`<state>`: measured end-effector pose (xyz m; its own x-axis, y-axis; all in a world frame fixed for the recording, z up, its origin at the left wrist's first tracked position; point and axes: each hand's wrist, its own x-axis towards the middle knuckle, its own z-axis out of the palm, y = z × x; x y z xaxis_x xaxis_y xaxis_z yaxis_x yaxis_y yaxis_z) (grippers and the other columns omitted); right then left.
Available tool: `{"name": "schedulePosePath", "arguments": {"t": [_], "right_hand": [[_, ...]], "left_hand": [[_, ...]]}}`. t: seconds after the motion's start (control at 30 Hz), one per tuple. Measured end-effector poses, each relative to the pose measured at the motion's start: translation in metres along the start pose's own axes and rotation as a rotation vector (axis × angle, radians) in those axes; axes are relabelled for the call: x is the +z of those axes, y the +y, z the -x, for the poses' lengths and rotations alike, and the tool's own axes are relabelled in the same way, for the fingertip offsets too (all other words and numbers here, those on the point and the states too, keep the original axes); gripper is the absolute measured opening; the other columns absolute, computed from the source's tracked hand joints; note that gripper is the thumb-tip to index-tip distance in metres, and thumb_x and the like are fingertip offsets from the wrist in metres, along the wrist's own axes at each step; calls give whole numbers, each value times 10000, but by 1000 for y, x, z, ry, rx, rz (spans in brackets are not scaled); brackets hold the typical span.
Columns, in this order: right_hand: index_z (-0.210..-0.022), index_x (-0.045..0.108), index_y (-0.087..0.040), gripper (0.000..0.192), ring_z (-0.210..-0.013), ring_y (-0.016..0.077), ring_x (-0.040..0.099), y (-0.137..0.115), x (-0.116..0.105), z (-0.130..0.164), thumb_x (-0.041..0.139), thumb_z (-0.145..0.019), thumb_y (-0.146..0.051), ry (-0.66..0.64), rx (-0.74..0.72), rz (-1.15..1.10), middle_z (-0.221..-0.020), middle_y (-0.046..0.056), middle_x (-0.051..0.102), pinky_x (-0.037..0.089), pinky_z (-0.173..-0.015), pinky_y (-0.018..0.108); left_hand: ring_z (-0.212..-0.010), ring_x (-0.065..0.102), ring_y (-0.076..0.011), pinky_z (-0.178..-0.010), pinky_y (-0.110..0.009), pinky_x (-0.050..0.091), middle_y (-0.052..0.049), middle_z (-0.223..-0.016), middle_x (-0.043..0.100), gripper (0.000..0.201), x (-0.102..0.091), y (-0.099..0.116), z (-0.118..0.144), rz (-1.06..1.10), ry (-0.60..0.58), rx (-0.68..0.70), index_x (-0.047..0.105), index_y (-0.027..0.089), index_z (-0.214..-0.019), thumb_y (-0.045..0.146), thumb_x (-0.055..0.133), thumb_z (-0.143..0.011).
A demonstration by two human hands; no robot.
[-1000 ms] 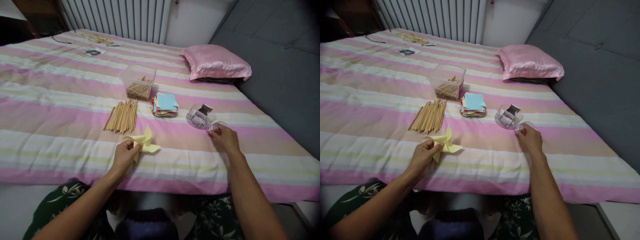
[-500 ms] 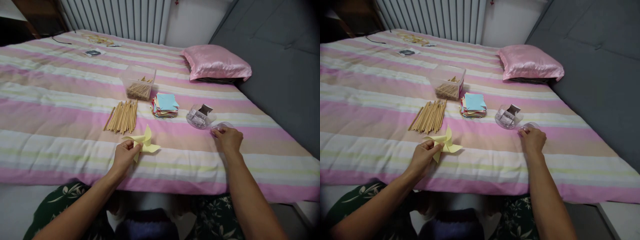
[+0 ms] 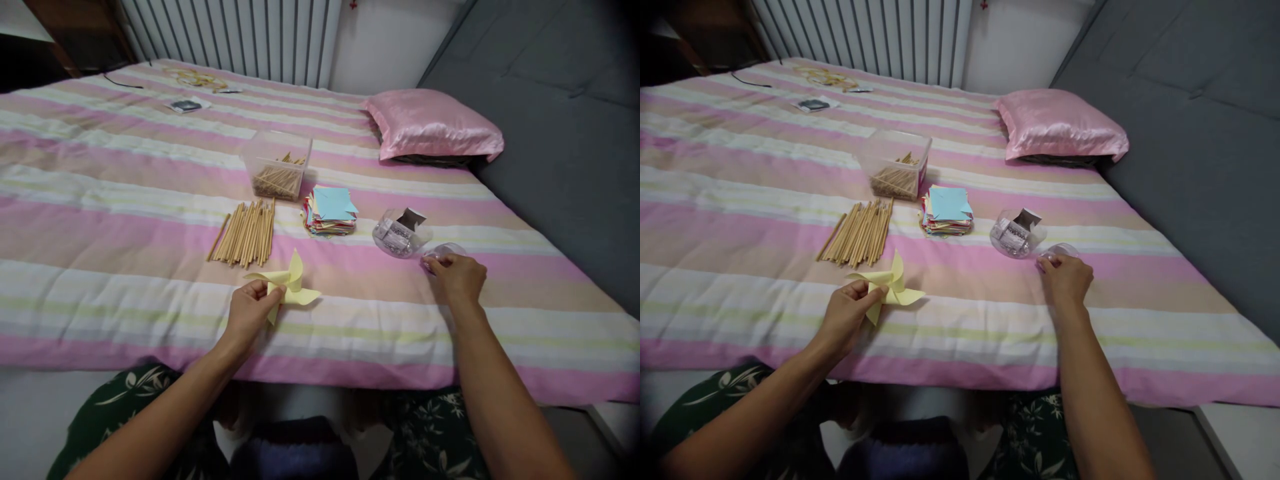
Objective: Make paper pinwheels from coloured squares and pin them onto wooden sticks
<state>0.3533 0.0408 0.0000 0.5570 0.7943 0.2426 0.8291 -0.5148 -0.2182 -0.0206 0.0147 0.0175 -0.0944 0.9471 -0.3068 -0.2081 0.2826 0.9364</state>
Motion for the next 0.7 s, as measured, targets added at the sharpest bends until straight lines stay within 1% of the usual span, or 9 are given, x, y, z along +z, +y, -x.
{"name": "schedulePosePath", "arguments": {"t": [0.2,0.27,0.4,0.5,0.6,0.7], "right_hand": [[-719,706,-174,307,-725,258,603,-8,-11,3,508,-781,-400,-72,-67,88,-672,108,665,361,-636,324],[-766,716,-171,305,-742,266,608,-9,-11,3,492,-793,-377,-88,-77,94,-700,120,674,367,-643,329],[-923,718,-190,283,-761,274,614,-5,-8,2,509,-783,-319,-108,-87,109,-808,128,694,396,-658,338],[-965,712,-221,289,-741,290,617,-2,-5,1,532,-769,-333,-108,-40,114,-811,136,688,417,-632,359],[-962,712,-246,285,-727,302,616,-2,-4,1,542,-762,-358,-97,7,103,-796,142,678,425,-595,371],[-969,710,-262,285,-756,318,615,-3,-6,2,541,-762,-360,-81,27,103,-800,139,676,425,-598,378]], "left_hand": [[-477,512,-93,-459,-186,362,13,-544,623,191,-1,-1,-1,-6,-16,1,658,143,-597,263,781,-516],[-483,513,-93,-462,-184,366,13,-548,624,191,-1,-2,-1,-3,-20,7,662,143,-604,259,784,-516],[-481,511,-92,-459,-183,364,13,-544,621,192,0,-1,-1,-4,-11,-1,664,143,-605,270,781,-521],[-490,519,-94,-466,-185,369,10,-560,631,193,0,-1,0,-3,-15,-3,661,146,-602,274,778,-518],[-475,507,-89,-452,-185,355,16,-547,621,188,0,-1,0,-19,-4,7,653,149,-585,272,776,-512],[-458,494,-85,-440,-183,344,21,-528,609,180,0,-1,0,-19,0,7,654,147,-579,266,773,-513]]}}
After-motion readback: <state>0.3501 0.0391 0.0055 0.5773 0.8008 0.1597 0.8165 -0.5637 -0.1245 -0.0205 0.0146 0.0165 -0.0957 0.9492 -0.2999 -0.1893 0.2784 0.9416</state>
